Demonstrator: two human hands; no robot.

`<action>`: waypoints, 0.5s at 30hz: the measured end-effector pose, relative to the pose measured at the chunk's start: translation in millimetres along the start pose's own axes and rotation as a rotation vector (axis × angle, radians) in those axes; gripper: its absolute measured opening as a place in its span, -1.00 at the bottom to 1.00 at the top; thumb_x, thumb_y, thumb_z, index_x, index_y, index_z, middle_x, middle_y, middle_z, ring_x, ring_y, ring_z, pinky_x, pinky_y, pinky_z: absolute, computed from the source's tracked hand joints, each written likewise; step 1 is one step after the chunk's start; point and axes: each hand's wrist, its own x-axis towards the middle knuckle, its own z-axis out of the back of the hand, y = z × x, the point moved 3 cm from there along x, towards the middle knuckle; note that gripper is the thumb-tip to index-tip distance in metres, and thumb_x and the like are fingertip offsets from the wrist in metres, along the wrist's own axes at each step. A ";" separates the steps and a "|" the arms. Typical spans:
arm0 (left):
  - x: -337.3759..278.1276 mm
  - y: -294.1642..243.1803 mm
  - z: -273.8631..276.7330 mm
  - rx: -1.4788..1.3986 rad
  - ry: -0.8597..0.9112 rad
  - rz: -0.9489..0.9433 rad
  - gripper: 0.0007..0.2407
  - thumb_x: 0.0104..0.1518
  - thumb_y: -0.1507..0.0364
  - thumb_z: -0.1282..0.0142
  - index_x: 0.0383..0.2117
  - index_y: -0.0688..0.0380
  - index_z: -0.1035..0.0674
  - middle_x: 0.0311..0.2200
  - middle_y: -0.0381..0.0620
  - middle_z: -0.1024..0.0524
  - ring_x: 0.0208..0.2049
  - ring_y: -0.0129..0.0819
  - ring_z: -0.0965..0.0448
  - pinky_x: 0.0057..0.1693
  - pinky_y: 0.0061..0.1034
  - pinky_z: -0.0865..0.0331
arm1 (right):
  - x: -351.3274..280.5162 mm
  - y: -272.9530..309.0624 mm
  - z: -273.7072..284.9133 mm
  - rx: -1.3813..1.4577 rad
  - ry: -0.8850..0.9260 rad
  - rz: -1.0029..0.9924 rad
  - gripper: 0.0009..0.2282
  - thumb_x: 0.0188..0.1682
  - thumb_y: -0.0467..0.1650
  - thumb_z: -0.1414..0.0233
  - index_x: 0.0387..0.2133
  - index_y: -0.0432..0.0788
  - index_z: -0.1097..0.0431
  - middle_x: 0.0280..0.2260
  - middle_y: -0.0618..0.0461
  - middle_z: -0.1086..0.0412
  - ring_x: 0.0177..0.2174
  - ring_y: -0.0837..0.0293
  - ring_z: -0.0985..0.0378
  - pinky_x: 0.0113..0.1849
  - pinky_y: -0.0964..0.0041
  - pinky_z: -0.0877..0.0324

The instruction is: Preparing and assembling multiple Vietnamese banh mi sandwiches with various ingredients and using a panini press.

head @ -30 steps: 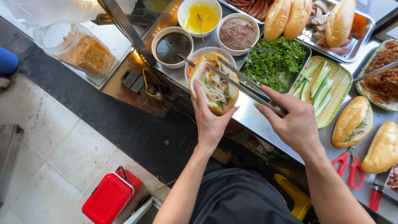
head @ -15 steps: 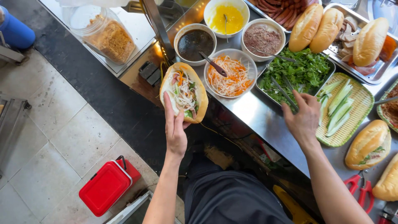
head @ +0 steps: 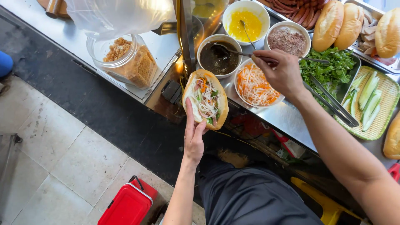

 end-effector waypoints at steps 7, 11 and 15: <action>26.2 -1.3 7.8 -0.043 0.093 -0.024 -0.34 0.21 0.59 0.30 0.47 -0.20 0.16 0.48 0.04 0.43 0.42 0.10 0.12 0.25 -0.06 -0.33 | 7.6 -15.7 11.8 0.096 -0.058 -0.144 -0.84 0.22 -0.42 -0.19 -0.04 -0.29 -0.53 -0.30 -0.20 -0.55 -0.36 0.12 -0.64 -0.34 0.40 -0.54; 35.5 -3.8 8.6 -0.059 0.119 -0.005 -0.31 0.16 0.60 0.33 0.47 -0.19 0.18 0.48 0.08 0.41 0.42 0.12 0.09 0.25 -0.06 -0.34 | -0.8 -31.4 17.9 0.272 -0.236 -0.240 -0.84 0.25 -0.45 -0.14 -0.07 -0.39 -0.50 -0.39 -0.24 -0.52 -0.46 0.17 -0.61 -0.46 0.49 -0.49; 56.1 9.9 5.8 -0.203 0.119 0.029 -0.26 0.02 0.64 0.33 0.44 -0.10 0.15 0.48 0.07 0.15 0.30 0.01 -0.27 0.19 -0.42 -0.37 | -2.9 2.6 44.9 0.316 -0.177 -0.377 -0.79 0.23 -0.37 -0.08 -0.02 -0.30 -0.47 -0.32 0.02 -0.51 -0.41 0.32 -0.53 -0.38 0.60 -0.40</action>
